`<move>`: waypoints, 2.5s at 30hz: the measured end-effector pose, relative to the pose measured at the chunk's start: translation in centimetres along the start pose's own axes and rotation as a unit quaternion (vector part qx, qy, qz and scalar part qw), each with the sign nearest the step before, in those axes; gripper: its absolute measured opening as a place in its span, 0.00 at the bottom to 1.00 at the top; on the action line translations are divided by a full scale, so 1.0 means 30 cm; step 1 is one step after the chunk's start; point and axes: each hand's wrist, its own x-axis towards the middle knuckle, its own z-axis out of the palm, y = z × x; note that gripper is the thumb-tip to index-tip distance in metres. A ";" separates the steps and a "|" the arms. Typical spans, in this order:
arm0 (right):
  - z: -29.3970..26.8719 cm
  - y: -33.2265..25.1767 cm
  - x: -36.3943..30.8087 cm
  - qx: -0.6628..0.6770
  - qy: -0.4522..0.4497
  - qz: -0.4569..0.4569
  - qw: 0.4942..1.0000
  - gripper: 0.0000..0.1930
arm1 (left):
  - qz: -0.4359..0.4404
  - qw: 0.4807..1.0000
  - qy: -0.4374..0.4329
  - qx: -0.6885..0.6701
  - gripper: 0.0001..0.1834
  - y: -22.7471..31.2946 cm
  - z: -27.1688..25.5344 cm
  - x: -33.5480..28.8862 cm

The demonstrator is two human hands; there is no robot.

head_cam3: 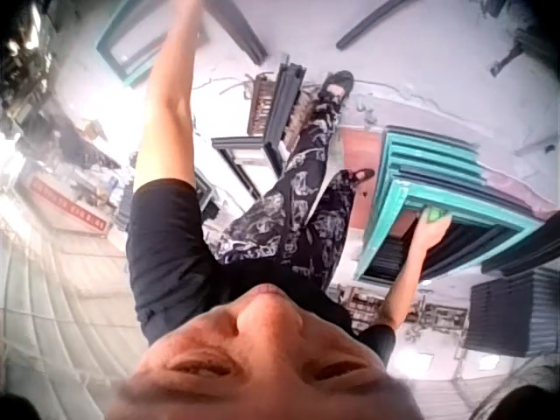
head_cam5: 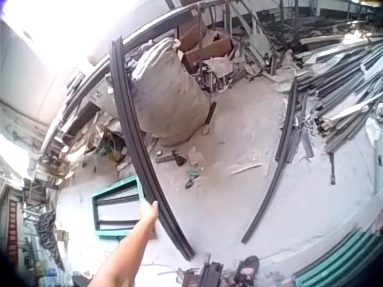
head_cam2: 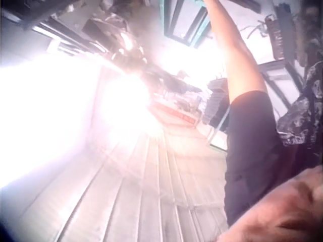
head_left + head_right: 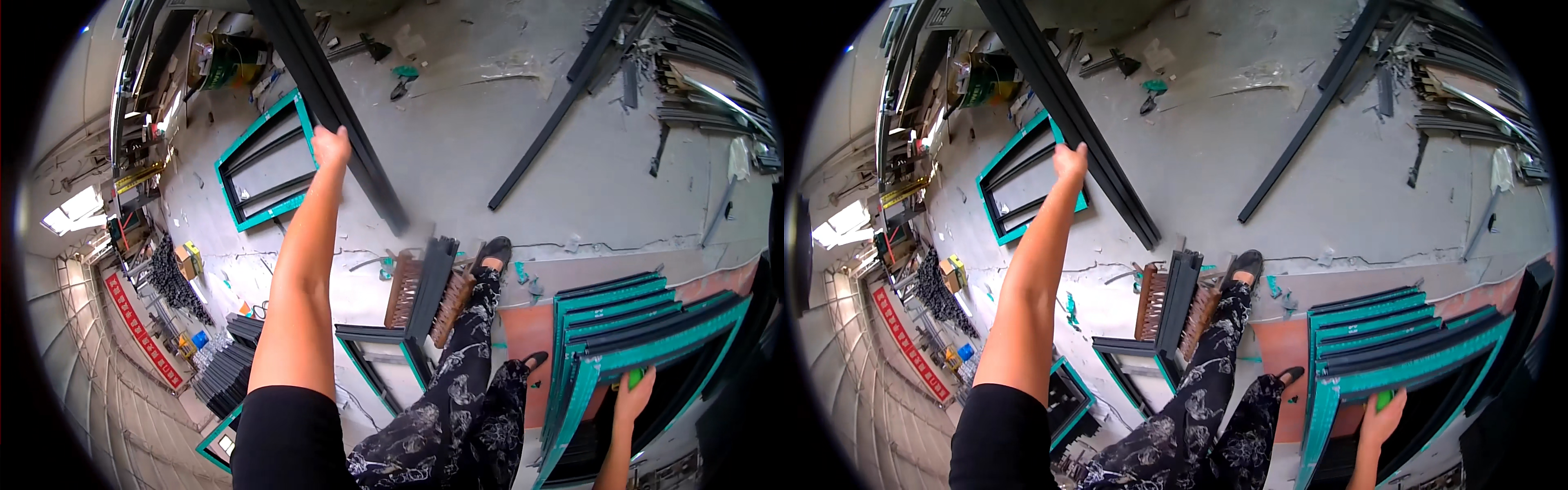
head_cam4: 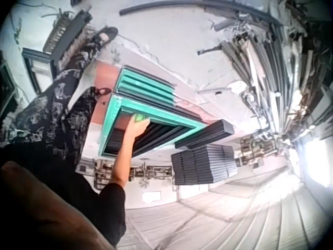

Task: The person trims green tape from metal frames using scissors, cuts long metal bars with a circular saw, and applies green tape to the edges of the frames.

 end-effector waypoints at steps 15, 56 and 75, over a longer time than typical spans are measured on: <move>-0.018 0.033 -0.010 -0.039 -0.081 0.045 0.995 0.33 | -0.003 0.981 -0.052 -0.189 0.34 -0.026 0.010 0.210; -0.908 -0.019 -1.015 0.742 0.244 -0.194 0.593 0.29 | 0.501 0.548 -0.586 -0.325 0.15 0.604 -1.783 -2.708; -1.013 0.752 -1.472 0.776 0.577 0.056 0.248 0.14 | 0.848 0.467 -0.123 -0.217 0.20 0.589 -1.942 -3.345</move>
